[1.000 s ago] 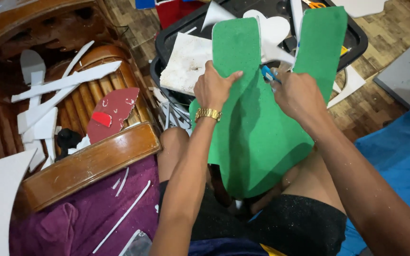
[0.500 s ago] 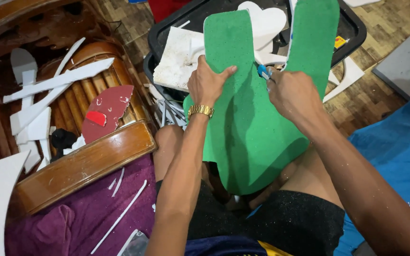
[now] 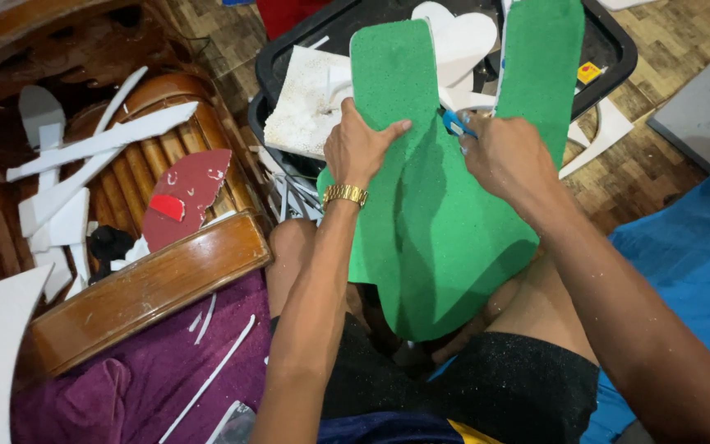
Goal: A person is sitting on the floor, using a blue utility knife to carefully cut a green foam board into a specific shape, likely for a craft or decoration project.
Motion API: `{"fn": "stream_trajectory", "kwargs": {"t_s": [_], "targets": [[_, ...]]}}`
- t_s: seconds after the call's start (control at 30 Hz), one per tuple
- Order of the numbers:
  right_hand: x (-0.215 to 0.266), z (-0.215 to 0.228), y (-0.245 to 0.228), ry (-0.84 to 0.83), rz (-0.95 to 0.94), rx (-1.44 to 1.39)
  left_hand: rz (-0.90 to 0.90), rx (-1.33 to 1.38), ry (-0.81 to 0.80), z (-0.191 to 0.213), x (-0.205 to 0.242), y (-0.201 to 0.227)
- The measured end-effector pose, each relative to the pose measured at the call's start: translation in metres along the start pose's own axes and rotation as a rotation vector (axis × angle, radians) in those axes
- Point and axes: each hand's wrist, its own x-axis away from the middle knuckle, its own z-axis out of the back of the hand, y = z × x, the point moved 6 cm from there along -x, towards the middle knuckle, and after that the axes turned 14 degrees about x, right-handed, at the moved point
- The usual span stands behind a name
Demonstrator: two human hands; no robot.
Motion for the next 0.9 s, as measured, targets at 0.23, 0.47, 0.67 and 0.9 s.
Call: {"fn": "stream_trajectory", "kwargs": {"t_s": [0.23,0.47,0.67,0.9], "targets": [[0.013,-0.007,0.001,-0.085,0.011,-0.026,0.025,-0.034,-0.012,-0.002,-0.006,-0.008],[0.018,-0.011,0.004,-0.026,0.025,-0.098,0.040,-0.051,-0.021,0.000,-0.001,-0.001],[0.026,-0.003,0.005,-0.010,0.005,-0.113,0.045,-0.080,-0.004,0.008,0.007,0.010],[0.050,0.062,0.002,0.127,0.010,-0.167,-0.079,-0.117,0.062,0.029,0.008,0.075]]}}
